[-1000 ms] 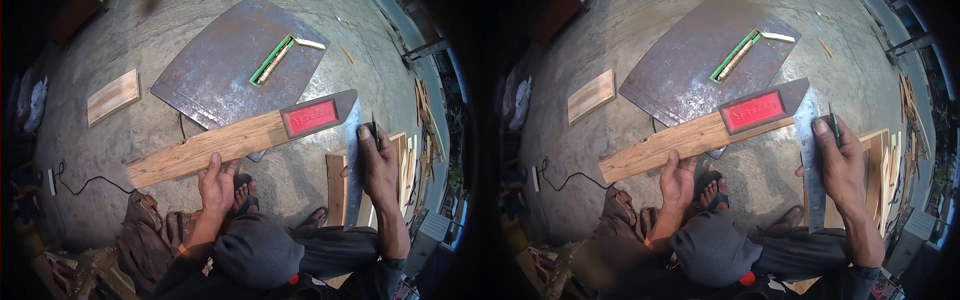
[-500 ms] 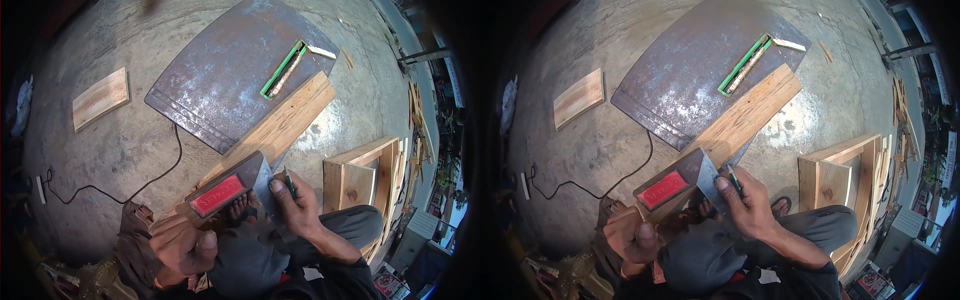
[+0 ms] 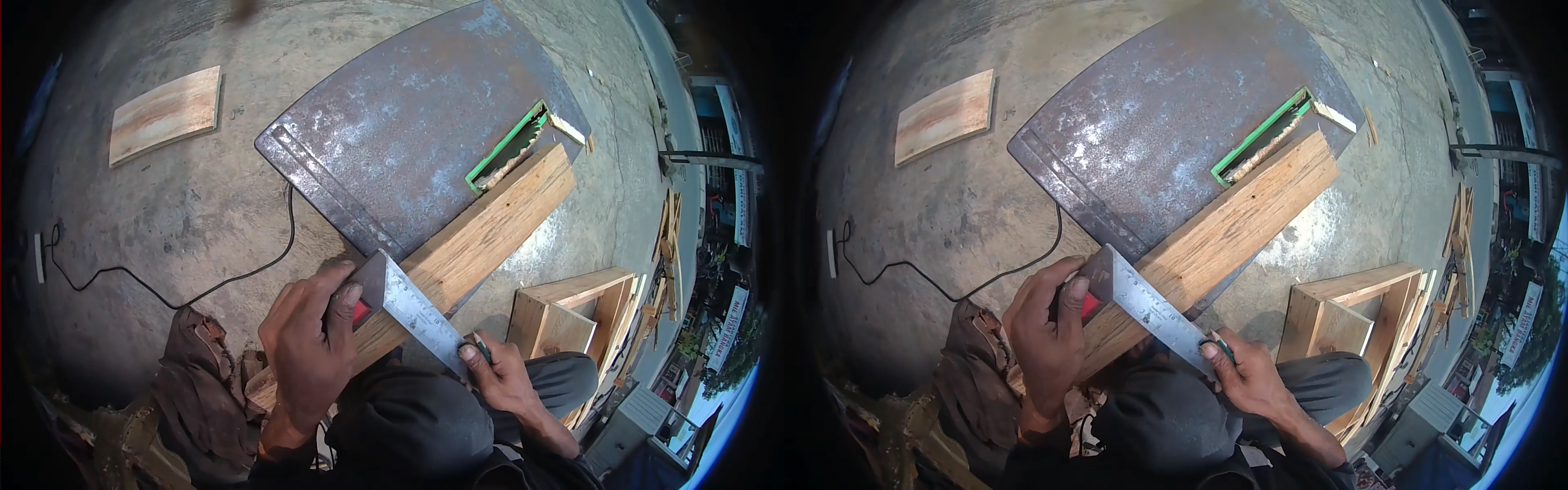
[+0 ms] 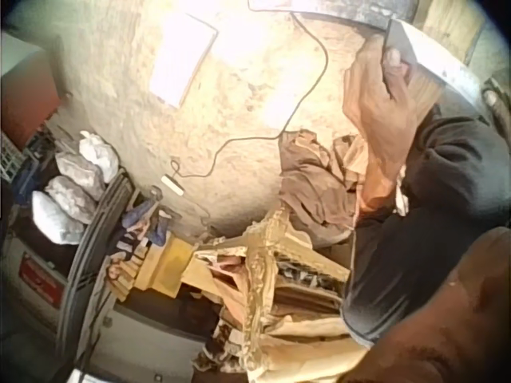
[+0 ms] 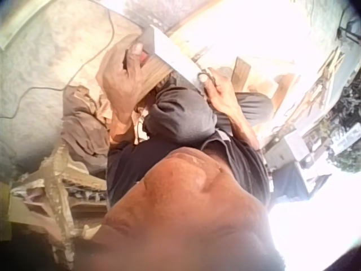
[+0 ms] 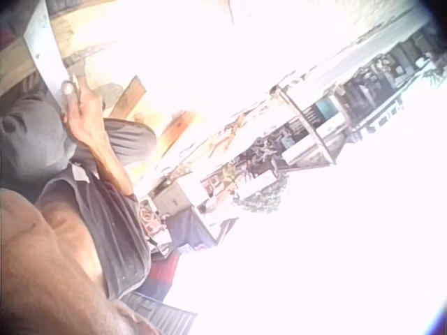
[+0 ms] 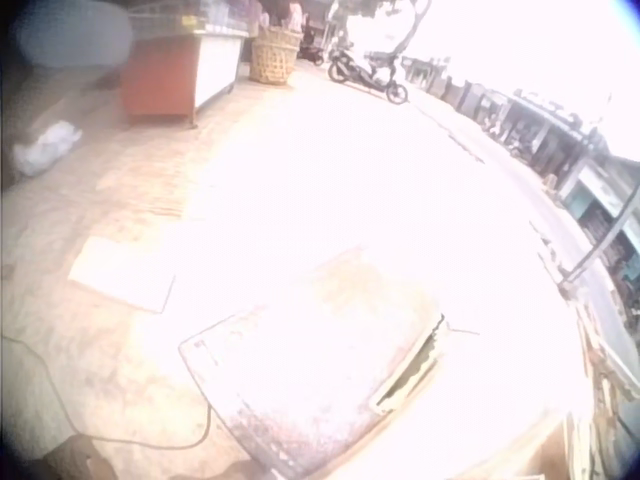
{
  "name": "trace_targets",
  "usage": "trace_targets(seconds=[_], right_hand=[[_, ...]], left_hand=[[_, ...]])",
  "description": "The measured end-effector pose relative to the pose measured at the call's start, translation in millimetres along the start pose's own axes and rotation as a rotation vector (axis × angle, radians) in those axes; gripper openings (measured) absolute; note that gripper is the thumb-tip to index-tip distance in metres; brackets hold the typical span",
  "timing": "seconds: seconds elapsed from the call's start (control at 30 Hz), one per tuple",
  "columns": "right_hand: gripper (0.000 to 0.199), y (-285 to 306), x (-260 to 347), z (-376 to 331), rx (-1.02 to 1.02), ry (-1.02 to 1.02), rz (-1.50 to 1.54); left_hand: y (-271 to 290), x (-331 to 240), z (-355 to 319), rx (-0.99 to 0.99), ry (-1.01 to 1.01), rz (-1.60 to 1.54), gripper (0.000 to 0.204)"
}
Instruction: The person measures and marks a wooden plank, then cuts it using a table saw. They fit the cut piece into a wooden frame and secure it by hammering nails into the joints.
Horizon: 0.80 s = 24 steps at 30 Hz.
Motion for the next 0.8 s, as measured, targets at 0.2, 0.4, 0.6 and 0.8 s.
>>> trace_targets(seconds=[0.2,0.4,0.6,0.8], right_hand=[[0.031,4.4,-18.0,8.3,-0.094,-0.061,0.123],[0.031,13.6,-27.4,16.0,-0.084,-0.084,0.109],[0.029,16.1,-33.7,17.7,-0.082,-0.033,0.137],[0.034,14.2,-38.7,20.2,-0.101,0.022,0.077]], left_hand=[[-22.9,-12.7,13.8,0.272,0.022,0.357,0.042],[-43.1,-19.4,-1.7,0.324,-0.065,0.418,0.089],[-57.8,-26.2,-10.7,0.468,-0.143,0.534,0.109],[-69.7,-25.8,-11.4,0.535,-0.159,0.620,0.104]])
Point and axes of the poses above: each hand's wrist, its own z-axis towards the middle knuckle, its own y-axis out of the back of the hand, x = y × z, the point moved 8 cm from there along z, towards the middle knuckle, and after that the axes turned 7 degrees about x, right-handed, at the moved point
